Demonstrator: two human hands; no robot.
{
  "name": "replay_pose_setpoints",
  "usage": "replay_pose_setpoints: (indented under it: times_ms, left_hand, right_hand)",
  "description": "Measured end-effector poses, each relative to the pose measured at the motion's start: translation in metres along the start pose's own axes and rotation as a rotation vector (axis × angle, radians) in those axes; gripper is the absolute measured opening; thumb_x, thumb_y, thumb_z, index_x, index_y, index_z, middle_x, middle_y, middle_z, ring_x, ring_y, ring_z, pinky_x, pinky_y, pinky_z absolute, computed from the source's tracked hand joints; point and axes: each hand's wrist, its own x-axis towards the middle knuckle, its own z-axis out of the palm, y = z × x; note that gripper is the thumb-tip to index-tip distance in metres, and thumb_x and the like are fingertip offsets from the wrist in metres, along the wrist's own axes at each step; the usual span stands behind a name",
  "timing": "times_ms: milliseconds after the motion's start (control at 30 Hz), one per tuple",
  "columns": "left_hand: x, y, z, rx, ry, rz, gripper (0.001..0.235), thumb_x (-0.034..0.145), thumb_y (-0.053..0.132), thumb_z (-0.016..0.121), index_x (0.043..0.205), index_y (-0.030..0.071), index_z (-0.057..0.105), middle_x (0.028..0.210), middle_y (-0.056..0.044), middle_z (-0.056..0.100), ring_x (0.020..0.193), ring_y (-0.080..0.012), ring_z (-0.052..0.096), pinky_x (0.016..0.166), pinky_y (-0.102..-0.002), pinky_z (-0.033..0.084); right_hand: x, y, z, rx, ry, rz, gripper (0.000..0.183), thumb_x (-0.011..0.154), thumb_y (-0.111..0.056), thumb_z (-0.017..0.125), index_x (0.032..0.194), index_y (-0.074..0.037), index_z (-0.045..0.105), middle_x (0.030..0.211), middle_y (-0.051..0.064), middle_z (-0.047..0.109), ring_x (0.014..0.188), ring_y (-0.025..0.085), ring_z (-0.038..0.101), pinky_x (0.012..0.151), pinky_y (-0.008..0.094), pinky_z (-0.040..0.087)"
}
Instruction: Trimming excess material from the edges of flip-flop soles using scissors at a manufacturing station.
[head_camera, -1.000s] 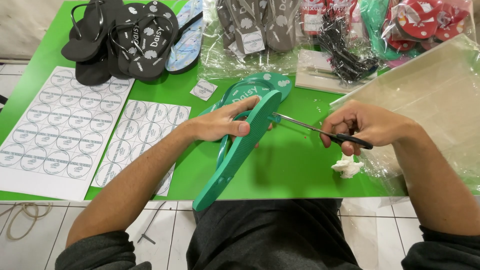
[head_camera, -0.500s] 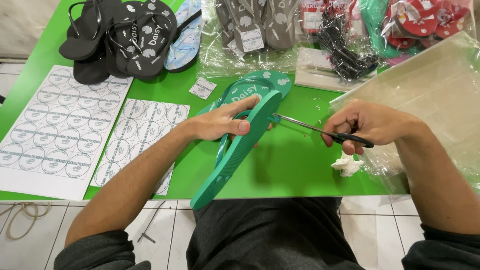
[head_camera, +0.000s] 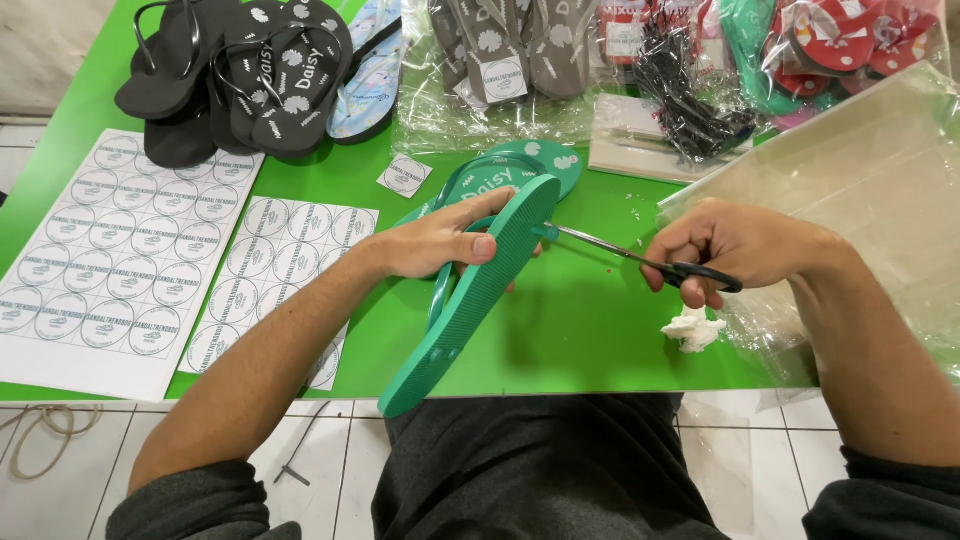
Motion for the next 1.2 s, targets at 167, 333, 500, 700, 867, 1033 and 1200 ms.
replay_pose_setpoints:
  times_ms: [167, 333, 500, 700, 867, 1033, 1200]
  left_hand:
    - [0.000, -0.003, -0.001, -0.005, -0.003, -0.004, 0.112, 0.072, 0.079, 0.061, 0.153, 0.009, 0.030, 0.133, -0.014, 0.063, 0.099, -0.0287, 0.075, 0.077, -0.041, 0.068]
    - [0.000, -0.006, -0.001, -0.010, 0.002, -0.022, 0.117, 0.071, 0.079, 0.060, 0.156, 0.008, 0.024, 0.138, -0.015, 0.062, 0.102, -0.0301, 0.075, 0.079, -0.042, 0.068]
    - [0.000, -0.005, -0.001, 0.008, -0.012, 0.001, 0.117, 0.072, 0.081, 0.059, 0.155, 0.007, 0.024, 0.140, -0.016, 0.061, 0.104, -0.0316, 0.075, 0.083, -0.045, 0.068]
    - [0.002, -0.013, -0.001, -0.022, 0.022, 0.004, 0.120, 0.071, 0.082, 0.060, 0.157, 0.009, 0.020, 0.142, -0.020, 0.060, 0.102, -0.0338, 0.077, 0.080, -0.048, 0.070]
    - [0.002, -0.013, 0.000, -0.034, 0.024, 0.025, 0.114, 0.074, 0.078, 0.061, 0.156, 0.008, 0.023, 0.140, -0.019, 0.060, 0.101, -0.0327, 0.076, 0.080, -0.046, 0.070]
    - [0.003, -0.015, -0.001, -0.037, 0.025, 0.012, 0.115, 0.073, 0.078, 0.061, 0.155, 0.009, 0.022, 0.141, -0.020, 0.060, 0.101, -0.0329, 0.076, 0.080, -0.046, 0.070]
    - [0.003, -0.019, -0.003, -0.054, 0.013, 0.018, 0.123, 0.071, 0.082, 0.062, 0.159, 0.009, 0.015, 0.144, -0.023, 0.058, 0.103, -0.0350, 0.076, 0.085, -0.052, 0.069]
  right_hand:
    - [-0.002, -0.009, -0.001, 0.030, 0.008, -0.094, 0.040, 0.079, -0.040, 0.083, 0.086, -0.002, 0.076, 0.044, -0.001, 0.071, 0.035, 0.005, 0.061, 0.036, 0.017, 0.045]
    - [-0.001, -0.004, -0.003, -0.004, -0.001, -0.117, 0.065, 0.074, -0.070, 0.077, 0.081, -0.005, 0.075, 0.039, -0.005, 0.059, 0.031, 0.005, 0.039, 0.034, 0.020, 0.031]
    - [0.002, -0.010, 0.000, 0.097, -0.024, -0.094, 0.043, 0.072, -0.042, 0.084, 0.080, -0.002, 0.074, 0.043, -0.006, 0.063, 0.033, 0.004, 0.039, 0.033, 0.020, 0.029]
    - [0.005, -0.003, 0.002, 0.086, -0.048, -0.163, 0.062, 0.079, -0.066, 0.077, 0.089, -0.004, 0.074, 0.046, -0.006, 0.062, 0.033, 0.004, 0.044, 0.033, 0.017, 0.034]
    - [0.007, -0.007, 0.004, 0.049, -0.029, -0.175, 0.052, 0.082, -0.055, 0.078, 0.092, -0.004, 0.075, 0.046, -0.006, 0.063, 0.033, 0.003, 0.046, 0.034, 0.016, 0.035]
    - [0.006, -0.007, 0.004, 0.054, -0.014, -0.169, 0.053, 0.082, -0.055, 0.077, 0.094, -0.003, 0.075, 0.045, -0.005, 0.064, 0.035, 0.003, 0.048, 0.035, 0.017, 0.035]
    - [0.007, -0.012, 0.005, -0.021, -0.018, -0.209, 0.043, 0.087, -0.045, 0.074, 0.093, -0.003, 0.075, 0.045, -0.006, 0.069, 0.035, 0.003, 0.052, 0.039, 0.018, 0.042]
